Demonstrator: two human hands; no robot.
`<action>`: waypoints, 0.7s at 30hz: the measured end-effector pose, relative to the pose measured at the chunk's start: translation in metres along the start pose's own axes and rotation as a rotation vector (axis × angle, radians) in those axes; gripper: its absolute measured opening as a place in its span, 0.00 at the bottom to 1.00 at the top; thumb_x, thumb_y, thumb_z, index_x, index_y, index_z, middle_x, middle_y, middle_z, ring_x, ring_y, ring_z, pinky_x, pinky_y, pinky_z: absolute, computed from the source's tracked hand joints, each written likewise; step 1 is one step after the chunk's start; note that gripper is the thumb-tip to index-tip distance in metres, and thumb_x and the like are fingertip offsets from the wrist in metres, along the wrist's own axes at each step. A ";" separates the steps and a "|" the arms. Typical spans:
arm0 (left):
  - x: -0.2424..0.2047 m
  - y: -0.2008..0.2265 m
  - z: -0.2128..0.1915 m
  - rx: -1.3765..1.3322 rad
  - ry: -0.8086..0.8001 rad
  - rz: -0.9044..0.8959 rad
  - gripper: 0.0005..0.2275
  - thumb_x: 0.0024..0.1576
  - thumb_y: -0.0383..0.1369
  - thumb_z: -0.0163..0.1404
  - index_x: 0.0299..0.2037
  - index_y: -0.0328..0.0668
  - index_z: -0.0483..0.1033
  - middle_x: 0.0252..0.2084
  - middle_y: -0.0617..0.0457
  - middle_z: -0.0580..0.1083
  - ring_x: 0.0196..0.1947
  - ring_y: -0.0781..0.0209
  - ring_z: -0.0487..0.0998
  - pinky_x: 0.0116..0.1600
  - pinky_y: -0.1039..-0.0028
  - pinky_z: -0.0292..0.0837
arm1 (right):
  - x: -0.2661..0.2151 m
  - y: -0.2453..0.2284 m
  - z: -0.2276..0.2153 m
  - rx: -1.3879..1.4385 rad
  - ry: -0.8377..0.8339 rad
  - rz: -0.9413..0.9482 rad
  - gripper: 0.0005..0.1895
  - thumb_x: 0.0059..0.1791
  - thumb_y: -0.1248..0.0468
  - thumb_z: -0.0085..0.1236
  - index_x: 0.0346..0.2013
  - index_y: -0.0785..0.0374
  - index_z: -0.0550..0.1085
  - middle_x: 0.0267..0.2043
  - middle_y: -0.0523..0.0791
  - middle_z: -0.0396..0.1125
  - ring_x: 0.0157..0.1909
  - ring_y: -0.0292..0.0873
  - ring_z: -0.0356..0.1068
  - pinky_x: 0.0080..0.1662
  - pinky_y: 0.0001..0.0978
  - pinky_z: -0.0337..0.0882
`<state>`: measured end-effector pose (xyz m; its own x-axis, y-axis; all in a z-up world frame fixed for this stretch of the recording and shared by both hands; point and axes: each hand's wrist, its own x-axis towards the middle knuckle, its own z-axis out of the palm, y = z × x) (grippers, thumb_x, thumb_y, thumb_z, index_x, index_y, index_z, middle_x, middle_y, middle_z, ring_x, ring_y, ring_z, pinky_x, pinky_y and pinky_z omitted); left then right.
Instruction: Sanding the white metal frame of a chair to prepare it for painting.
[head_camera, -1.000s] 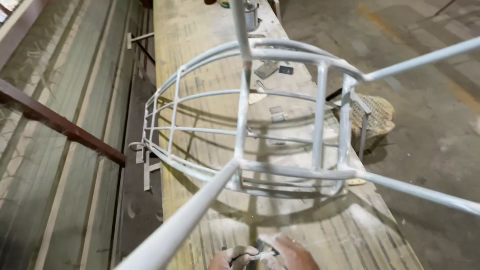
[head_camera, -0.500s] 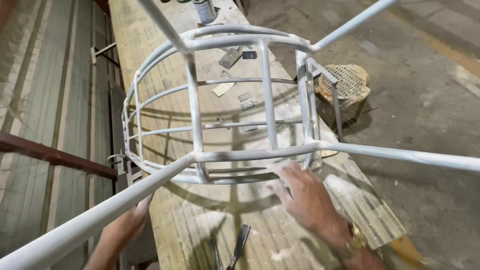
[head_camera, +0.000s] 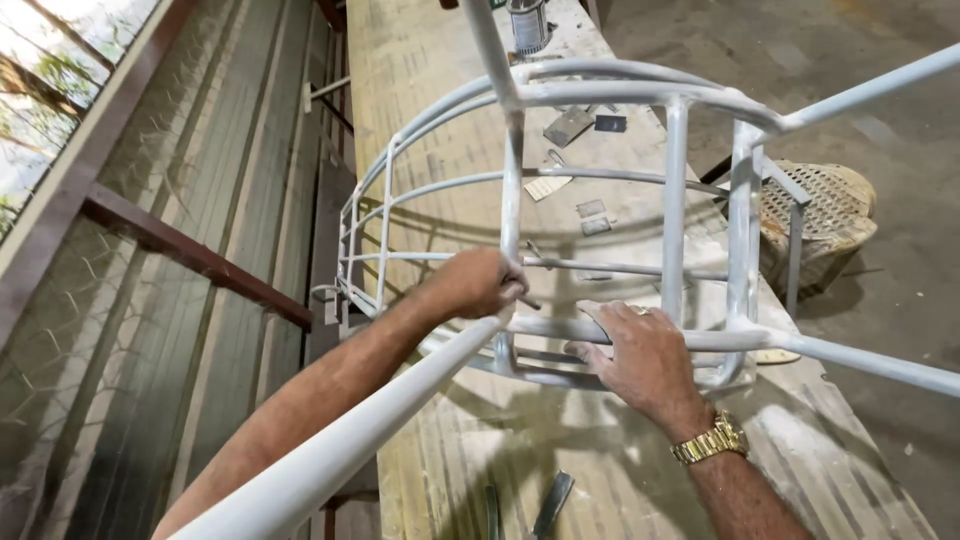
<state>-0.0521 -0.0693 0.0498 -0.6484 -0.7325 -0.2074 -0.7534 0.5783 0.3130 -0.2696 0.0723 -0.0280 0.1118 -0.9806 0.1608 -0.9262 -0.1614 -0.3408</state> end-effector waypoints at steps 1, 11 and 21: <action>0.003 0.006 0.000 0.043 -0.018 -0.056 0.10 0.59 0.39 0.51 0.44 0.53 0.85 0.40 0.48 0.83 0.37 0.51 0.83 0.47 0.61 0.77 | 0.000 0.001 0.000 0.002 -0.008 0.007 0.33 0.48 0.41 0.55 0.62 0.55 0.70 0.59 0.49 0.69 0.61 0.46 0.68 0.64 0.47 0.63; -0.076 -0.022 -0.013 -0.323 0.287 -0.204 0.13 0.64 0.38 0.46 0.51 0.49 0.83 0.35 0.52 0.81 0.29 0.60 0.76 0.36 0.67 0.71 | 0.001 0.002 0.000 0.053 -0.017 0.022 0.29 0.48 0.43 0.57 0.58 0.54 0.73 0.53 0.46 0.72 0.56 0.44 0.70 0.60 0.44 0.65; -0.113 -0.018 0.007 -0.935 0.379 -0.361 0.14 0.63 0.36 0.49 0.55 0.46 0.83 0.22 0.60 0.64 0.20 0.70 0.62 0.25 0.75 0.61 | 0.011 0.006 -0.031 0.112 -0.184 -0.063 0.23 0.51 0.41 0.54 0.46 0.56 0.74 0.37 0.44 0.72 0.41 0.43 0.74 0.50 0.45 0.70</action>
<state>0.0333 0.0055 0.0612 -0.2069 -0.9619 -0.1788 -0.4069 -0.0816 0.9098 -0.2848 0.0640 0.0008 0.2416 -0.9702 0.0173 -0.8706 -0.2246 -0.4377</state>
